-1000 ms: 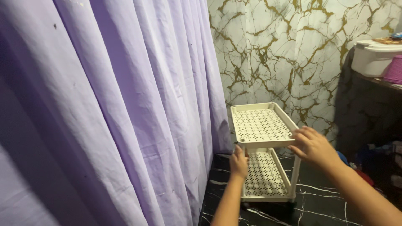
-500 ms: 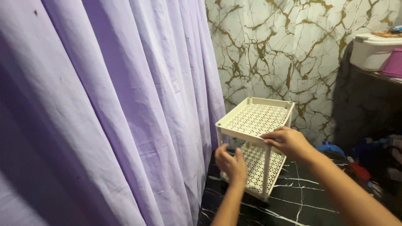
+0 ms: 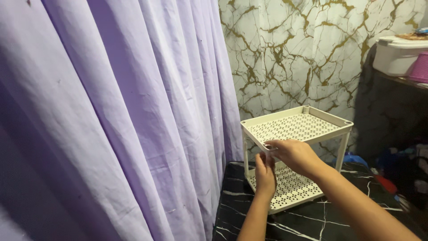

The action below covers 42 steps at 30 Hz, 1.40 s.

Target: The person wipes a white perforated plastic tray and several white plastic poles with a blue cloth, then inserts the poles into the tray's corner sockets to form a two-tier rack. The person then places a second tray on top of the poles to complete the assembly.

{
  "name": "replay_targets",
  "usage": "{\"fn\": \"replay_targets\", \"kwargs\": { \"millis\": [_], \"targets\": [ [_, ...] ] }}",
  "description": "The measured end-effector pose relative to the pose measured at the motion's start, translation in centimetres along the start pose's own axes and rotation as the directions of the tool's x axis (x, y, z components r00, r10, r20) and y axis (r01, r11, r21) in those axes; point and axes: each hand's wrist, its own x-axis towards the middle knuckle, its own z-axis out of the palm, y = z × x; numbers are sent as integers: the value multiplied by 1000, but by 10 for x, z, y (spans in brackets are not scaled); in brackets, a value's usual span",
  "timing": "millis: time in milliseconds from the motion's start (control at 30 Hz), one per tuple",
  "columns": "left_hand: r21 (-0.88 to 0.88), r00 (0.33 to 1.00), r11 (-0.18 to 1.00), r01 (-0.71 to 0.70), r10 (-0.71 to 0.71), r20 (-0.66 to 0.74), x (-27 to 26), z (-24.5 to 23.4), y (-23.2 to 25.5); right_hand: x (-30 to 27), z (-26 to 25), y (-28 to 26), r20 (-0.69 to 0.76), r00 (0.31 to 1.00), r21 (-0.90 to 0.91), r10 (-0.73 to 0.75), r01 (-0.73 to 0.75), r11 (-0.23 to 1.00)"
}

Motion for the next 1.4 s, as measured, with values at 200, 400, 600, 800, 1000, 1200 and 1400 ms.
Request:
{"fn": "replay_targets", "kwargs": {
  "millis": [200, 400, 600, 800, 1000, 1200, 1400],
  "targets": [
    [97, 993, 993, -62, 72, -97, 15, -19, -4, 0, 36, 9, -278, 827, -302, -489, 408, 862],
    [101, 995, 992, -70, 77, -68, 26, -58, 0, 16, 56, -19, -71, 934, -579, -349, 246, 777],
    [95, 997, 994, -49, 54, -50, 34, -76, -12, 42, 53, -25, -29, 947, -620, -319, 233, 749],
    [-330, 996, 944, 14, 16, 90, 39, -79, -27, 33, 52, -24, -68, 919, -617, -388, 267, 740],
    [-298, 990, 954, -15, 56, 128, 41, -89, -38, 37, 58, -23, -54, 931, -620, -360, 251, 744],
    [-264, 990, 964, 36, 2, 141, 40, -96, -32, 34, 62, -28, -17, 925, -612, -379, 289, 736],
    [-222, 987, 975, -22, 57, 152, 34, -101, -27, 30, 66, -27, -77, 926, -551, -369, 269, 790]
  ]
}}
